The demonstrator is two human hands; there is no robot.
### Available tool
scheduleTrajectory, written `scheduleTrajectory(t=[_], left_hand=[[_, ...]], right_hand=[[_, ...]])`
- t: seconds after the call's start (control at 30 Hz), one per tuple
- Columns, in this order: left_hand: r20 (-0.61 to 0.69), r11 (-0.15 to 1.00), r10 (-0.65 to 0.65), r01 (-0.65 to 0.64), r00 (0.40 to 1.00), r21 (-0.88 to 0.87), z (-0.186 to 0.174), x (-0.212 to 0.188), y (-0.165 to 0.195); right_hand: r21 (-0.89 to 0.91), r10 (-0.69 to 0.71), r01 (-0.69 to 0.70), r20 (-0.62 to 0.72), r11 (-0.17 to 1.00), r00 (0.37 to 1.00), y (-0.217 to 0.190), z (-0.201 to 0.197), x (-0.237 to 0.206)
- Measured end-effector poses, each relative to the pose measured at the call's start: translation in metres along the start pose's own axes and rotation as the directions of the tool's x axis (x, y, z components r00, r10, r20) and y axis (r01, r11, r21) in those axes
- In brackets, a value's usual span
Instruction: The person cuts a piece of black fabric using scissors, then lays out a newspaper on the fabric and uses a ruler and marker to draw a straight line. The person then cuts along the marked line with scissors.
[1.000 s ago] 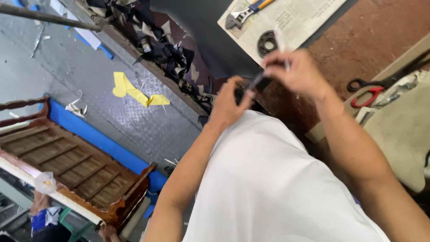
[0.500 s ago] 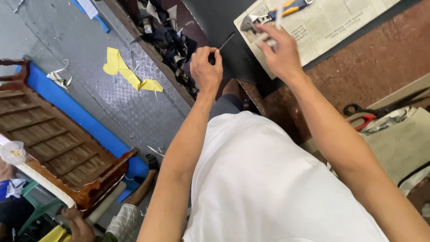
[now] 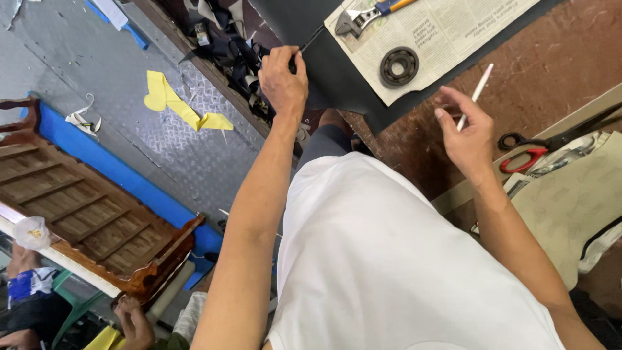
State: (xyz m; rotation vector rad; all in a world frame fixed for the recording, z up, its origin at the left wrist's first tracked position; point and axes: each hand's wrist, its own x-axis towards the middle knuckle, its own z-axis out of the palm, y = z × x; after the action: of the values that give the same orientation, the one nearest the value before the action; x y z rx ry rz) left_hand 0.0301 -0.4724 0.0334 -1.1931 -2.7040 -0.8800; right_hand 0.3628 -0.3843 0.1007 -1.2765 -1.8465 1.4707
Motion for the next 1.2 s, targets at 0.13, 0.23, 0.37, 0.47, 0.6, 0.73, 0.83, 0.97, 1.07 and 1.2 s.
scheduleTrajectory(t=[0.13,0.23,0.37,0.47,0.6,0.73,0.83,0.97,1.07,1.2], left_hand=[[0.009,0.999,0.033,-0.033,0.999,-0.010,0.001,0.002,-0.002],[0.019,0.999,0.048,-0.048,0.999,-0.016,0.000,0.002,-0.002],[0.023,0.999,0.048,-0.048,0.999,-0.010,0.001,0.002,-0.004],[0.017,0.998,0.057,-0.056,0.998,-0.020,0.003,0.001,-0.005],[0.006,0.999,0.038,-0.038,0.999,-0.016,0.006,-0.001,-0.008],[-0.004,0.999,0.041,-0.041,0.999,-0.012,0.007,0.000,-0.009],[0.007,0.999,0.043,-0.042,0.999,-0.009,0.007,-0.001,-0.009],[0.003,0.998,0.065,-0.065,0.998,0.011,0.005,0.000,-0.008],[0.022,0.999,0.043,-0.043,0.999,0.006,0.003,0.000,-0.009],[0.002,0.998,0.065,-0.065,0.998,-0.019,0.000,0.002,-0.011]], right_hand=[[-0.004,0.028,-0.028,0.006,1.000,1.000,0.005,-0.004,-0.008],[0.006,-0.007,0.007,0.041,1.000,0.999,0.001,-0.004,-0.005],[-0.001,-0.067,0.068,0.101,0.998,0.993,-0.012,0.003,0.002],[0.033,-0.056,0.052,0.125,0.998,0.991,-0.022,0.016,0.008],[0.156,-0.023,-0.012,0.221,0.988,0.975,-0.030,0.033,0.022],[0.164,-0.013,-0.044,0.332,0.986,0.943,-0.031,0.060,0.044],[0.108,-0.102,0.068,0.350,0.992,0.931,-0.031,0.092,0.064],[0.095,-0.246,0.227,0.327,0.969,0.912,-0.035,0.134,0.088],[0.016,-0.319,0.327,0.282,0.945,0.905,-0.037,0.153,0.102],[0.001,-0.339,0.351,0.256,0.936,0.905,-0.039,0.165,0.113]])
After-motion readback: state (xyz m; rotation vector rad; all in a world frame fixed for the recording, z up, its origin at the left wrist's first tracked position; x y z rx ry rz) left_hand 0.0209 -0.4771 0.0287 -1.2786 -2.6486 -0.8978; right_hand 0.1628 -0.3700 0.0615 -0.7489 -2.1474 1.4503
